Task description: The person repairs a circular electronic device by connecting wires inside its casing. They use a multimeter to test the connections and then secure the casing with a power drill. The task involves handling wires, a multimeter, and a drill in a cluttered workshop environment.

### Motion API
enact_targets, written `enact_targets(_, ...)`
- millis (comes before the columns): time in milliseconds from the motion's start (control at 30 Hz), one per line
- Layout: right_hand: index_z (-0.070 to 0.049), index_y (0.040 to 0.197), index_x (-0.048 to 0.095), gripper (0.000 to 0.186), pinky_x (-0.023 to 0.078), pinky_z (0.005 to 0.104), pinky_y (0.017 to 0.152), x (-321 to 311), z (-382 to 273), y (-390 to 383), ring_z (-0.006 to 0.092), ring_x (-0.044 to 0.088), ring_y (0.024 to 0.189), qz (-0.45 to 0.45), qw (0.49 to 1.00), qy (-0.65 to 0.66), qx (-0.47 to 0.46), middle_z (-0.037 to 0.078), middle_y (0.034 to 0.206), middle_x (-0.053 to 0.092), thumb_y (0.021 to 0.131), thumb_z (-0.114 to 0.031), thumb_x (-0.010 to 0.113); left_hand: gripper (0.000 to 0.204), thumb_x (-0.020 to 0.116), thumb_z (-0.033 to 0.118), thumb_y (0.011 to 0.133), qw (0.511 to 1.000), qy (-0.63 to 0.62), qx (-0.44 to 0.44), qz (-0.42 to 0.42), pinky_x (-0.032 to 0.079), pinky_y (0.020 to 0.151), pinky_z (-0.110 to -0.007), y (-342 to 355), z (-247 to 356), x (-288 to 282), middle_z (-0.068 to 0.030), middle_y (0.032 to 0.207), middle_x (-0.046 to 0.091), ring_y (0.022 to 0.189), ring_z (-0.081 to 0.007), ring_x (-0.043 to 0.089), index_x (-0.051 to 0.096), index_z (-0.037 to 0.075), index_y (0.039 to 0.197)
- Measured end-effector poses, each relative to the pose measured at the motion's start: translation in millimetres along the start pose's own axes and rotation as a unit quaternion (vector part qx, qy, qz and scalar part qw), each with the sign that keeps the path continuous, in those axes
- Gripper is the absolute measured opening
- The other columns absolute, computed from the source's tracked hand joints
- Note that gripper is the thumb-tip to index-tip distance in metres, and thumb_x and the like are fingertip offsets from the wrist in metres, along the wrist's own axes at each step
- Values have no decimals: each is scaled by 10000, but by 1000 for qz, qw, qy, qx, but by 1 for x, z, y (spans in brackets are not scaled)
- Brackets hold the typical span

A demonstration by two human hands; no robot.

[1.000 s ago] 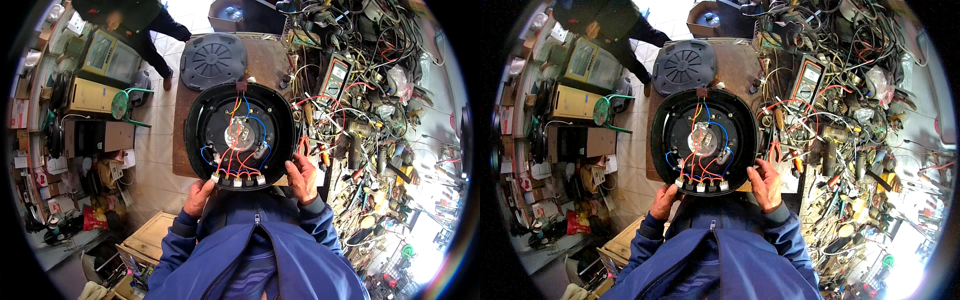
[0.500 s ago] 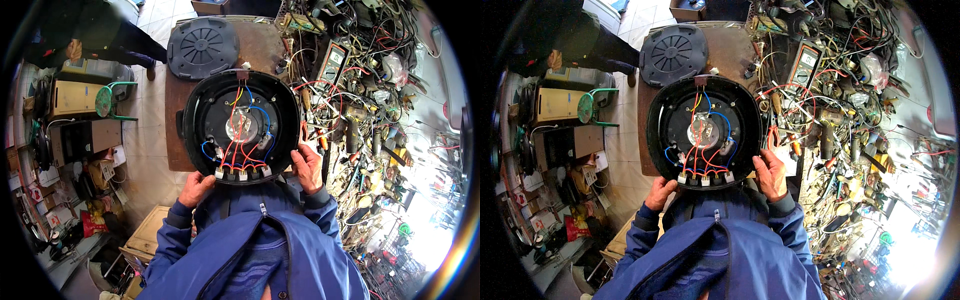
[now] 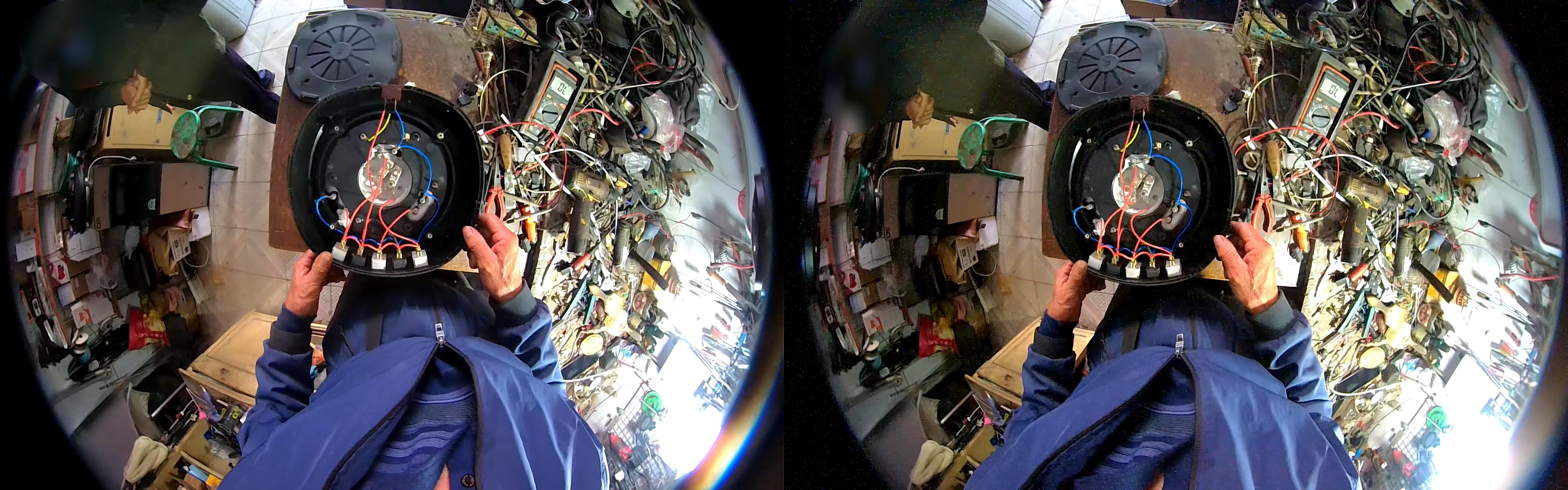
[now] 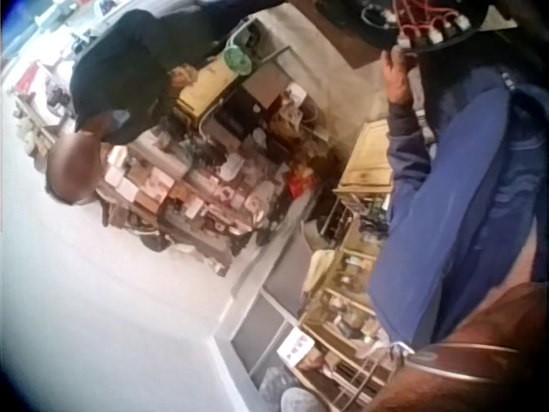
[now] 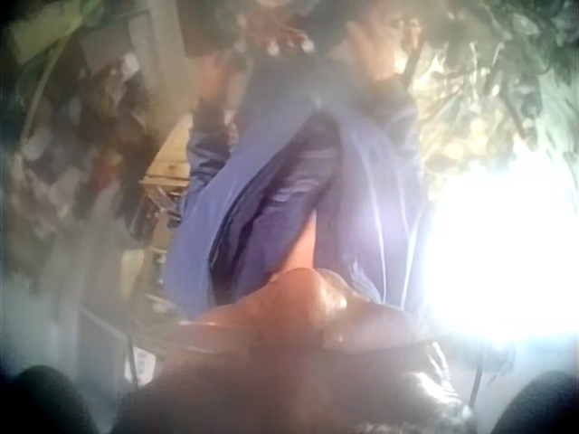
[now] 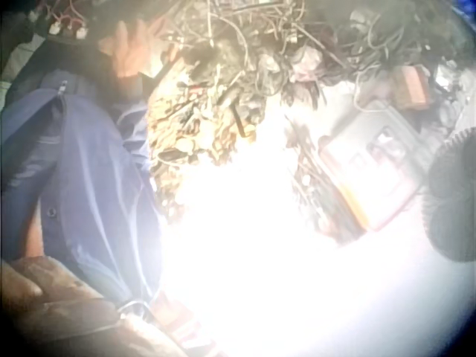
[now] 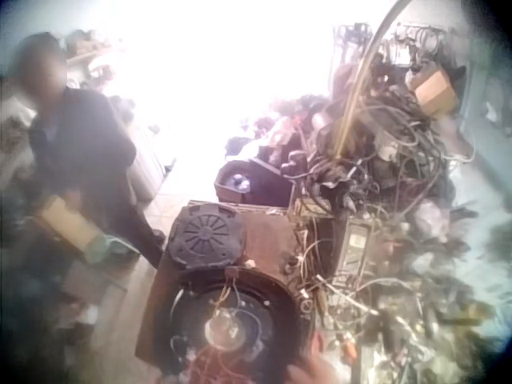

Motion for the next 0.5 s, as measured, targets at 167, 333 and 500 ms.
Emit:
enact_targets(167,21,1141,634,297,392,248,540,-1,-4,7,44,481,622,-35,999,-13,-12,-29,746,578,1024,-236,726,438,711,481,1029,999,-34,30,8,571,788,-314,5,-3,1,-27,979,738,841,-136,696,682,64,1162)
enact_targets(333,26,1166,640,328,394,251,523,-3,2,11,48,491,601,-56,998,-9,-26,-25,740,588,1019,-253,729,429,717,474,1027,998,-49,29,4,571,793,-306,4,3,8,-9,987,740,860,-126,698,694,73,1180)
enact_targets(500,32,1178,648,346,406,255,517,-4,-2,10,57,509,595,-57,998,-28,-17,-19,738,597,1016,-262,729,443,741,471,1007,999,-8,44,21,566,803,-295,4,14,5,9,1054,733,889,-105,683,680,91,1226)
Point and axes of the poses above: each hand's wrist, its own y-axis towards the middle knuckle, its own x-axis out of the palm, z = x × y, the point moved 9 cm from there along y, towards the middle knuckle
